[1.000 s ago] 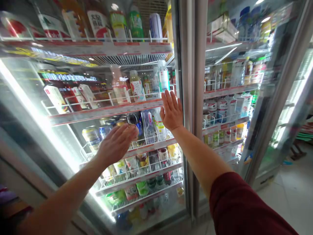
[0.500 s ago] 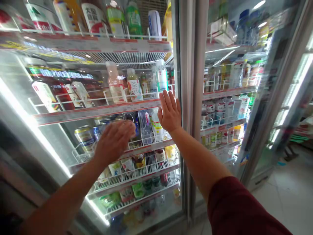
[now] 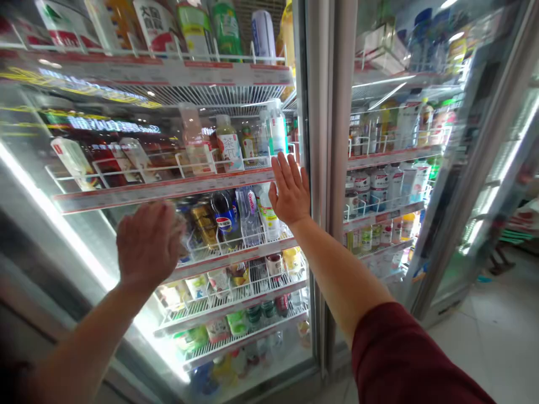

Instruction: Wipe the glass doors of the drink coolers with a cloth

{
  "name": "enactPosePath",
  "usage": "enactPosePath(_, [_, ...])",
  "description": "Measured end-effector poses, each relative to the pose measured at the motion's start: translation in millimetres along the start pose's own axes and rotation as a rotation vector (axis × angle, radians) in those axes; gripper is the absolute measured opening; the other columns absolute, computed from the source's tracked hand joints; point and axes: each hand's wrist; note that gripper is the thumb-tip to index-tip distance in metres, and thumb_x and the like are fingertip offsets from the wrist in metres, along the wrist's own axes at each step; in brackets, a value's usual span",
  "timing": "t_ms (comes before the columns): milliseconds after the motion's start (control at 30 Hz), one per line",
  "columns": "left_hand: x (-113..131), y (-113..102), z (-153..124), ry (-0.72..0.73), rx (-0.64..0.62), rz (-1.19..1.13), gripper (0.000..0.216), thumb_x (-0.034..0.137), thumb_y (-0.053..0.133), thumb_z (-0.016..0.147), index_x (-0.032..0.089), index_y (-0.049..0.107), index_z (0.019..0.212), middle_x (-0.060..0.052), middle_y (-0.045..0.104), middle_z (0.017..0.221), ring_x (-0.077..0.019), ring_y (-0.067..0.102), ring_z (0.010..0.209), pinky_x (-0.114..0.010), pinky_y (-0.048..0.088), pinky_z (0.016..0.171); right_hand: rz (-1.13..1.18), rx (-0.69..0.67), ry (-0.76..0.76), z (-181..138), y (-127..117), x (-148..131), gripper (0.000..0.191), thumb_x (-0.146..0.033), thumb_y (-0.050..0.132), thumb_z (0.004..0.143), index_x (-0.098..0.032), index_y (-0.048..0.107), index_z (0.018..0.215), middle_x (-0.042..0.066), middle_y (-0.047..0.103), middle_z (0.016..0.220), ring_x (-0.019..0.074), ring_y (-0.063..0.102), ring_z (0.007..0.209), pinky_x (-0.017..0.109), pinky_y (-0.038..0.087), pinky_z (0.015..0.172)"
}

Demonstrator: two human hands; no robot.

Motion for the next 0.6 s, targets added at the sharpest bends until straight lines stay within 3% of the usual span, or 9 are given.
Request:
enactPosePath(67, [-6,-5,5,-0.148,0.063,0.055,0.078,0.024,0.063,0.102,0.019,0.032,0.174,-0.02,0.045,0.169,-0.0415,0.037,0.162,-0.066,0.033,0.132,0.004,0.004,0.003,0,0,0,0.069,-0.032,0.029,0.109,-0.028,0.02,0.177,0.005,0.041,0.178,0.028,0.028,0.169,0.061,0.03,0.137])
enactPosePath(133, [10,-3,1,-0.178,0.046,0.077,0.079,0.024,0.061,0.104,0.018,0.028,0.175,-0.021,0.046,0.169,-0.042,0.035,0.162,-0.065,0.038,0.128,0.019,-0.003,0.011,0,0,0,0.069,-0.032,0.03,0.109,-0.027,0.022,0.177,0.005,0.041,0.178,0.0284,0.028,0.17,0.061,0.029,0.137])
enactPosePath(233, [47,5,-18,0.07,-0.126,0.001,0.079,0.014,0.055,0.103,0.022,0.026,0.176,-0.016,0.054,0.164,-0.0329,0.045,0.159,-0.052,0.041,0.129,0.029,-0.026,0.019,1,-1,0,0.069,-0.03,0.031,0.107,-0.024,0.026,0.176,0.007,0.039,0.179,0.0292,0.026,0.17,0.062,0.028,0.137])
enactPosePath(300, [53,8,-27,0.228,-0.219,-0.05,0.08,0.009,0.052,0.101,0.025,0.026,0.176,-0.011,0.057,0.162,-0.0266,0.05,0.156,-0.045,0.037,0.133,0.024,-0.034,0.019,1,-2,0,0.069,-0.029,0.031,0.107,-0.023,0.027,0.176,0.007,0.039,0.179,0.0294,0.026,0.17,0.062,0.028,0.137])
enactPosePath(333, [48,7,-28,0.238,-0.22,-0.048,0.08,0.009,0.052,0.102,0.026,0.026,0.176,-0.01,0.057,0.162,-0.0257,0.049,0.156,-0.044,0.034,0.135,0.017,-0.032,0.017,1,-1,0,0.069,-0.029,0.031,0.107,-0.024,0.027,0.176,0.007,0.039,0.179,0.0292,0.026,0.17,0.062,0.029,0.137])
enactPosePath(500, [-8,-7,-16,-0.14,0.026,0.038,0.079,0.025,0.062,0.104,0.022,0.027,0.175,-0.017,0.043,0.171,-0.04,0.034,0.163,-0.062,0.034,0.133,0.006,0.032,0.002,-1,1,0,0.068,-0.031,0.03,0.108,-0.027,0.025,0.176,0.005,0.044,0.176,0.0267,0.029,0.169,0.059,0.031,0.136])
enactPosePath(600, [6,-6,-33,-0.212,0.024,0.025,0.079,0.024,0.061,0.104,0.02,0.026,0.175,-0.021,0.042,0.171,-0.0436,0.032,0.164,-0.067,0.037,0.13,0.032,0.017,0.013,0,1,-1,0.069,-0.031,0.03,0.108,-0.027,0.025,0.176,0.005,0.043,0.177,0.0273,0.029,0.169,0.062,0.03,0.136])
Point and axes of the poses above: each hand's wrist, its own z-axis towards the middle knuckle, its own y-axis out of the palm, x = y × z
